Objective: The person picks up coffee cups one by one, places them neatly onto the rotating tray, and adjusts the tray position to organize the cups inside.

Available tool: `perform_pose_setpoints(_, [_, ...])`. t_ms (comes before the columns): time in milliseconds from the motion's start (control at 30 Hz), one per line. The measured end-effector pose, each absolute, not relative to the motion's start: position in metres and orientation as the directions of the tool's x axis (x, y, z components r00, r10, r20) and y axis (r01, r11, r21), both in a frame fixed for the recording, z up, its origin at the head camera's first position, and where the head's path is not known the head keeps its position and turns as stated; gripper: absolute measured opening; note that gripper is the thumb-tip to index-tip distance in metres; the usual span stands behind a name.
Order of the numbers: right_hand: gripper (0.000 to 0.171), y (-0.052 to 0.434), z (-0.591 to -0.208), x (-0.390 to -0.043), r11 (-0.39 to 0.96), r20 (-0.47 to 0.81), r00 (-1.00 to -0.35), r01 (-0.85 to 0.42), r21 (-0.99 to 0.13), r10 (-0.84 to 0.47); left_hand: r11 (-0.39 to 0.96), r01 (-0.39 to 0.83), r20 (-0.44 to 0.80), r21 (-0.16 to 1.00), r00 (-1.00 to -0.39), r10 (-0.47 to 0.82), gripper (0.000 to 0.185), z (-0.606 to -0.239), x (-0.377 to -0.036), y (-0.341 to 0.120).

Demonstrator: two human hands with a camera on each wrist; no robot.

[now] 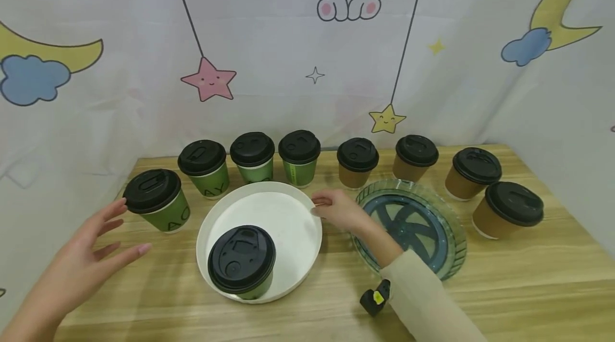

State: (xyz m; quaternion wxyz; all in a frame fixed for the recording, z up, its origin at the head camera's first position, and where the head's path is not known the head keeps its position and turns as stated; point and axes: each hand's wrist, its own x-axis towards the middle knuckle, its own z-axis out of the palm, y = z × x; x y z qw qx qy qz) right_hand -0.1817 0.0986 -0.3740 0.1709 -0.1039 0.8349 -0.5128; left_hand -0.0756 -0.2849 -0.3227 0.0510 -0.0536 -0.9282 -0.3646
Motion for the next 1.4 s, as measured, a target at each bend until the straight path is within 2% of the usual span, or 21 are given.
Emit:
perform_pose_setpoints(167, [0.035,0.098,-0.378,-0.18,0.414,-0.166,-0.918,0.002,-0.91,-0.361,0.737,0.12,0.113,0.665,-0.992,0.06,0.084,-0.321,-0.076,-0.285])
perform_pose_setpoints(500, [0.026,0.11,-0.378,-0.17,0.434,-0.156,-0.916,-0.022,-0.901,-0.37,0.74,0.086,0.079,0.667,-0.996,0.045,0.085,-0.321,-0.073,-0.287])
perform_pose_setpoints(933, [0.039,0.1,-0.375,-0.182,0.426,-0.176,-0.908,-0.003,-0.905,-0.38,0.742,0.093,0.077,0.664,-0.995,0.055,0.085,-0.325,-0.076,-0.288])
perform_pose_setpoints(1233, [0.033,0.102,-0.378,-0.184,0.397,-0.136,-0.889,-0.056,-0.916,-0.438,0.743,0.098,0.082,0.662,-0.995,0.059,0.086,-0.328,-0.076,-0.288])
perform_pose_setpoints(1400, [0.03,0.107,-0.378,-0.178,0.419,-0.13,-0.897,-0.066,-0.906,-0.423,0.743,0.089,0.071,0.663,-0.996,0.055,0.086,-0.327,-0.075,-0.288])
